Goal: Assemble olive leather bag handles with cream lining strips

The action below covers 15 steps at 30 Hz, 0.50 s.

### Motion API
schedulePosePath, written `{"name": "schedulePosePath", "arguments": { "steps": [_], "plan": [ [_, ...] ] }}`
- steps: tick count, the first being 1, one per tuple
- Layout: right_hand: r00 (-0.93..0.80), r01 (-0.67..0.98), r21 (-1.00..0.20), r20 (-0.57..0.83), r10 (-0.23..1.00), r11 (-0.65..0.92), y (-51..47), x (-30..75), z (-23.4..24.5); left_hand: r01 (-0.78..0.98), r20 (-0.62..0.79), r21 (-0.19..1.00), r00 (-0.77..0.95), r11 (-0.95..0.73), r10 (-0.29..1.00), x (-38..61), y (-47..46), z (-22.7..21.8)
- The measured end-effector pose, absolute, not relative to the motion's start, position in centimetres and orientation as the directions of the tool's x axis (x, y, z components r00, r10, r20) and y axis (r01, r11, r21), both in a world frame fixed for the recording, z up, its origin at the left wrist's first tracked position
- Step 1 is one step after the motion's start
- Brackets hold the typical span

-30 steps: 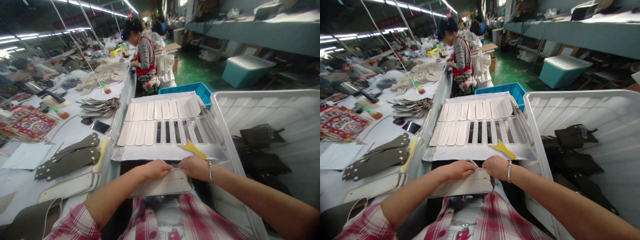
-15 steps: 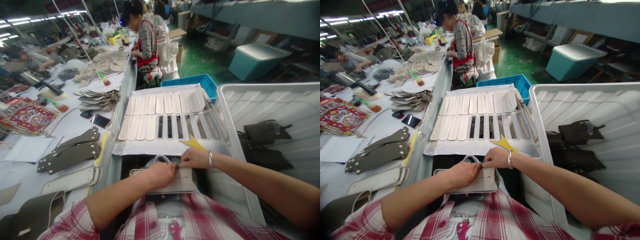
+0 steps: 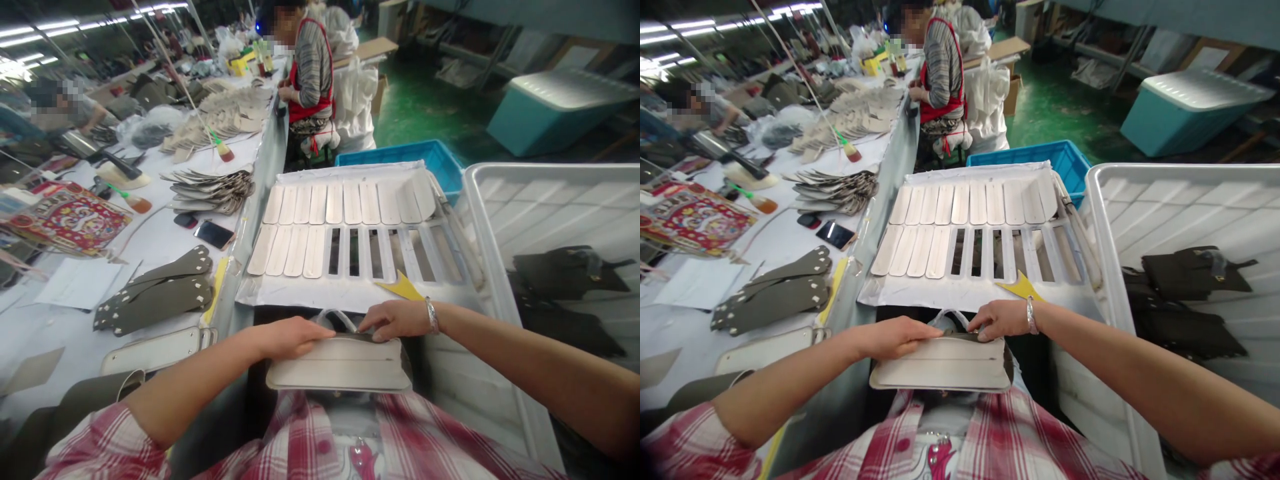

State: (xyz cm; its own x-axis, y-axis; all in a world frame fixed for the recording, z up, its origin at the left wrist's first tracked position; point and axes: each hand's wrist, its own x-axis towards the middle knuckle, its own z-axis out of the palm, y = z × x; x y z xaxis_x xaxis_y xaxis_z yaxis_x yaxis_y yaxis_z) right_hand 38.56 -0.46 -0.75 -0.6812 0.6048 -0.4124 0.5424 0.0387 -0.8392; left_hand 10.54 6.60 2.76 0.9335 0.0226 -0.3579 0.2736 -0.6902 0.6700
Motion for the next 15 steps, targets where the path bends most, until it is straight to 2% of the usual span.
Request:
{"name": "schedulePosePath", "arguments": {
  "steps": [2, 4, 9, 12, 15],
  "plan": [
    [-0.734, 0.466, -0.884, -0.363, 0.574, 0.037, -0.4, 38.3, -0.9, 0.294, -0.365, 0.683, 0.930, -0.669, 0.037, 10.1, 6.3, 2.4],
    [-0.762, 0.431, -0.902, -0.377, 0.527, -0.023, -0.3, 37.9, -1.0, 0.301, -0.367, 0.684, 0.929, -0.665, 0.043, 10.2, 5.8, 2.1],
    [-0.724, 0.481, -0.869, -0.470, 0.505, -0.119, -0.3, 36.2, -0.6, 0.280, -0.353, 0.638, 0.934, -0.718, 0.051, 10.2, 4.9, 1.7],
    [-0.759, 0.418, -0.902, -0.411, 0.504, -0.105, 0.0, 34.5, -0.2, 0.237, -0.327, 0.590, 0.944, -0.772, 0.040, 9.9, 4.4, 1.2],
    [-0.748, 0.406, -0.913, -0.355, 0.561, -0.036, 0.5, 32.5, 0.3, 0.211, -0.312, 0.523, 0.949, -0.826, 0.045, 9.7, 3.9, 0.8]
  ]
}}
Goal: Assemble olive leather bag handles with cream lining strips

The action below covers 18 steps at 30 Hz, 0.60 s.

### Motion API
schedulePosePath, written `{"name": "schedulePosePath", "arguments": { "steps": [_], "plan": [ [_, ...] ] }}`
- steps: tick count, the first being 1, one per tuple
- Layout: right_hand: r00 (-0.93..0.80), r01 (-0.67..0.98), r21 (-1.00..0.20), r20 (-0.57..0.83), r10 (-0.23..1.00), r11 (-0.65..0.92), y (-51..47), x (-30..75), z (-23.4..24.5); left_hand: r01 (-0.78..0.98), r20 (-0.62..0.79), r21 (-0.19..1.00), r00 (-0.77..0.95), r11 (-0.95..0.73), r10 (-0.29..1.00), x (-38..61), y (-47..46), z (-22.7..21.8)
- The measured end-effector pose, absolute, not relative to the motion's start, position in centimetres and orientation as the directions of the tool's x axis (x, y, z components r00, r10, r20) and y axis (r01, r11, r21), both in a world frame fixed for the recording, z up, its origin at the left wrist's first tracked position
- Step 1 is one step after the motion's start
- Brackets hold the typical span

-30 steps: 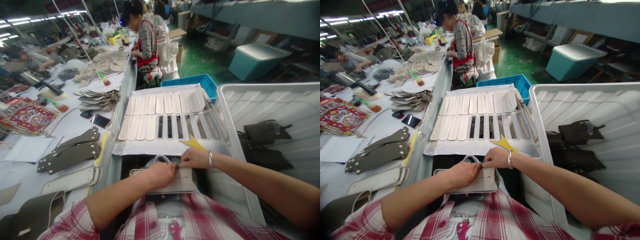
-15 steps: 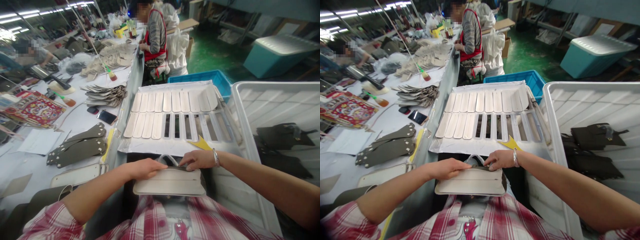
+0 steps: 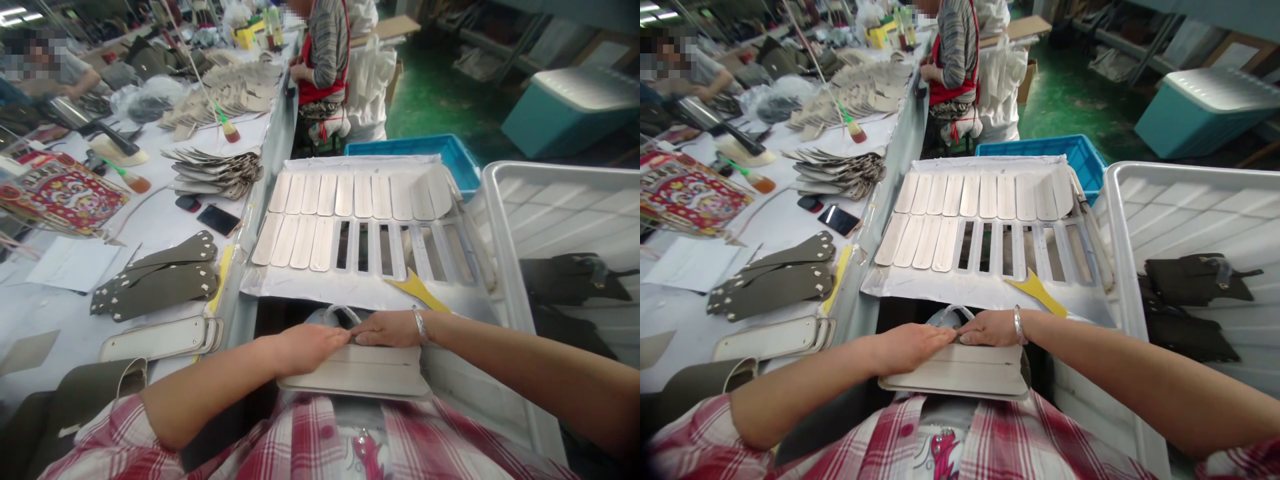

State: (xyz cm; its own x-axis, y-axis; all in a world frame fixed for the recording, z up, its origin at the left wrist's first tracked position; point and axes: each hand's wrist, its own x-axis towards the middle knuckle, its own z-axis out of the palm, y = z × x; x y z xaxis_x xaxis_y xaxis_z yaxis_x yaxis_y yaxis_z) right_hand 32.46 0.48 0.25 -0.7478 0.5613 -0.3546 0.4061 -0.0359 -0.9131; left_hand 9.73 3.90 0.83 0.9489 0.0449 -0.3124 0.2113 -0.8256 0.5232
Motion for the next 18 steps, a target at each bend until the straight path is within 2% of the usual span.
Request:
{"name": "schedulePosePath", "arguments": {
  "steps": [3, 7, 10, 13, 18],
  "plan": [
    [-0.712, 0.408, -0.912, -0.340, 0.614, -0.032, 0.8, 31.2, 0.6, 0.214, -0.299, 0.505, 0.952, -0.836, 0.063, 9.1, 4.3, 0.9],
    [-0.702, 0.367, -0.925, -0.345, 0.623, -0.098, 1.0, 31.0, 0.4, 0.225, -0.262, 0.671, 0.963, -0.706, 0.058, 6.3, 6.6, 1.5],
    [-0.748, 0.387, -0.917, -0.375, 0.547, -0.098, 1.4, 30.7, 0.0, 0.237, -0.219, 0.756, 0.970, -0.610, 0.106, 3.9, 7.8, 1.4],
    [-0.766, 0.448, -0.892, -0.417, 0.489, -0.058, 2.1, 29.6, -0.2, 0.205, -0.179, 0.761, 0.978, -0.616, 0.104, 2.9, 7.8, 0.8],
    [-0.782, 0.439, -0.898, -0.391, 0.485, -0.017, 3.0, 26.9, -0.6, 0.186, -0.167, 0.725, 0.982, -0.663, 0.092, 2.8, 7.4, 0.1]
  ]
}}
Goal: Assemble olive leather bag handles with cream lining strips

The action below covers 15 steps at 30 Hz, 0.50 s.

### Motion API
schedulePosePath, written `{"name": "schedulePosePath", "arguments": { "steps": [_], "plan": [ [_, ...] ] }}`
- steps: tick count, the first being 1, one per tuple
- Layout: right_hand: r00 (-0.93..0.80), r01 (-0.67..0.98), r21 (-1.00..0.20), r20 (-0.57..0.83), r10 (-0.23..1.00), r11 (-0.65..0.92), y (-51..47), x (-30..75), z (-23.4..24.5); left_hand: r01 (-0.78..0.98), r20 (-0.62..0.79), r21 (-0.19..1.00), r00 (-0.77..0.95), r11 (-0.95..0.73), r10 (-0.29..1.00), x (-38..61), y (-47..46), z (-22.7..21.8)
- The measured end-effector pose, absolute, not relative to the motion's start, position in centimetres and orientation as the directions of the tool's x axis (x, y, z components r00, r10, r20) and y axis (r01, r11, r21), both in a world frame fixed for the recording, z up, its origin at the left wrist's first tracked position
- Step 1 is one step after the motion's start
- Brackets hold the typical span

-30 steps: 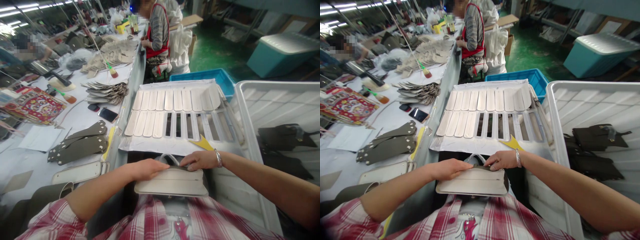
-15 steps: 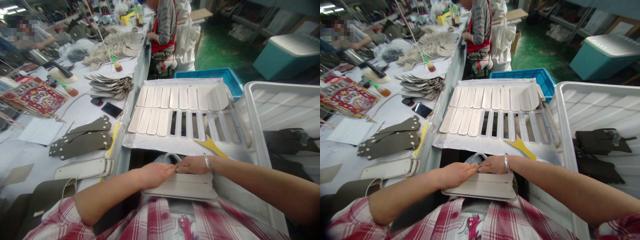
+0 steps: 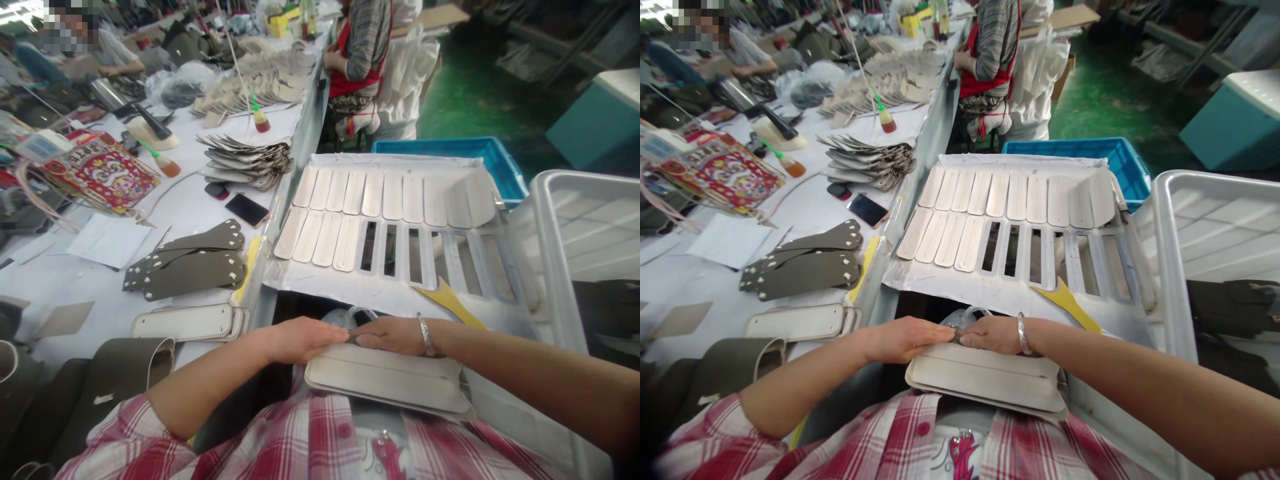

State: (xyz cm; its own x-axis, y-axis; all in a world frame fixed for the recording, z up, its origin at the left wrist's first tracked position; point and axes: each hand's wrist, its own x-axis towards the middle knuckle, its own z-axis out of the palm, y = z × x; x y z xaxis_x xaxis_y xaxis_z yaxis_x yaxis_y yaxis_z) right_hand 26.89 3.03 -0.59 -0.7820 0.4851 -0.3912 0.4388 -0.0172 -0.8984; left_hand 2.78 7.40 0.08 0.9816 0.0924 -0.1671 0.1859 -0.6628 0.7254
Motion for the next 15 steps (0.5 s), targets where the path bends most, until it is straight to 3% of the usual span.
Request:
{"name": "schedulePosePath", "arguments": {
  "steps": [10, 15],
  "plan": [
    [-0.761, 0.475, -0.877, -0.368, 0.535, 0.072, 4.3, 23.0, -1.4, 0.311, -0.208, 0.685, 0.950, -0.659, 0.232, 0.5, 7.3, 1.6],
    [-0.740, 0.511, -0.850, -0.356, 0.571, 0.132, 5.0, 21.2, -1.9, 0.395, -0.263, 0.506, 0.917, -0.767, 0.298, 0.0, 6.3, 2.4]
  ]
}}
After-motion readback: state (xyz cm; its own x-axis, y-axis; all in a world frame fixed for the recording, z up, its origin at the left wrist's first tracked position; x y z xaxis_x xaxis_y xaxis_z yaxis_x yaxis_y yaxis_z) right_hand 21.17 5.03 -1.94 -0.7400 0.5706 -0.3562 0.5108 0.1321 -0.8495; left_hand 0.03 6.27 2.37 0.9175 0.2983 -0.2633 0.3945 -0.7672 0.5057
